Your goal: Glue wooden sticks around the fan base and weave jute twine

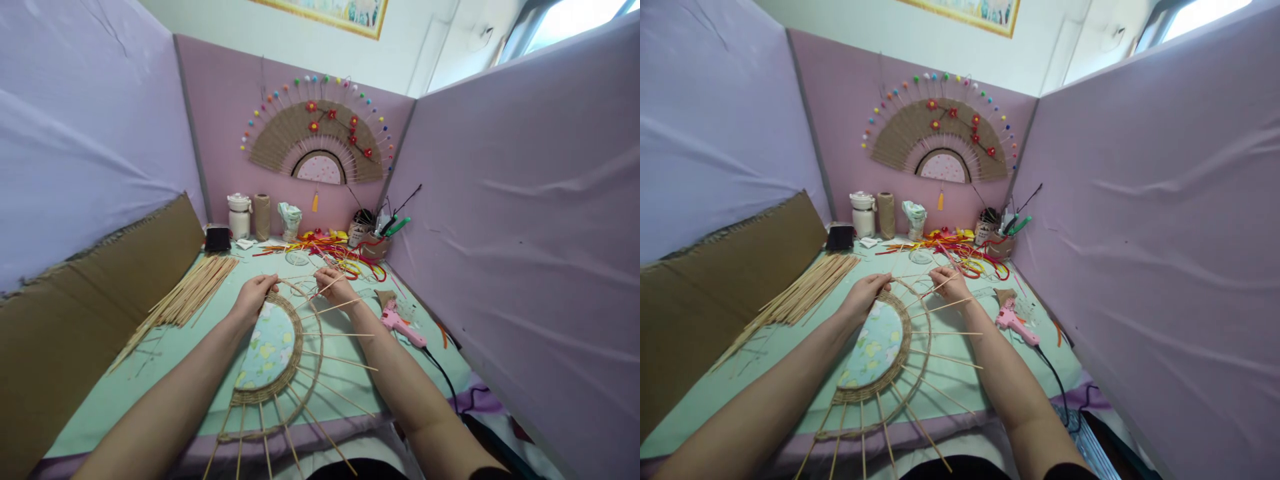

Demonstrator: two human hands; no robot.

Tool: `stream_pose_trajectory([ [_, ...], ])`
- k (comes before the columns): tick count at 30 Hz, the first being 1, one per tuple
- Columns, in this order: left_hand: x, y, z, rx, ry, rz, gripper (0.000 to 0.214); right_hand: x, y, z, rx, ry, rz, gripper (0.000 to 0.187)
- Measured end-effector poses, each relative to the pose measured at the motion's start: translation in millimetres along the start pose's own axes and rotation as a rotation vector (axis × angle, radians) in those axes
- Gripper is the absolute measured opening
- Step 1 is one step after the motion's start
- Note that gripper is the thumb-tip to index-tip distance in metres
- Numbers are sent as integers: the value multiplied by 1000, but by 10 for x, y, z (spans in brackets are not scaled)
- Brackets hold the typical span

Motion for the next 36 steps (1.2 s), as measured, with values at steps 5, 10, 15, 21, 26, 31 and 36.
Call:
stream_pose_trajectory([
  [5,-2,10,-5,-46,26,-34,32,-14,13,11,16,8,-1,32],
  [10,1,-32,-37,-29,-28,18,35,-22,11,35,-1,8,-14,34],
  [15,-29,-50,-46,142,-24,50,42,-15,7,55,-50,7,-17,30],
  [21,-31,-40,-73,23,-31,-3,37,-74,73,92,-165,-9,-96,24],
  [26,-30,-68,-68,24,-35,-21,35,-183,-11,139,-291,-15,-154,24],
  [31,-35,-79,-72,26,-47,-20,38,-294,-187,91,-300,-99,-188,20],
  [36,-12,-56,-90,43,-55,-22,42,-369,-288,15,-238,-156,-121,23],
])
Point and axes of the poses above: each hand's wrist, its own x-axis away from the middle knuckle, its own z-axis out of the back of the hand, y = z × x, the point moved 5 cm from there along -x, towards the middle knuckle
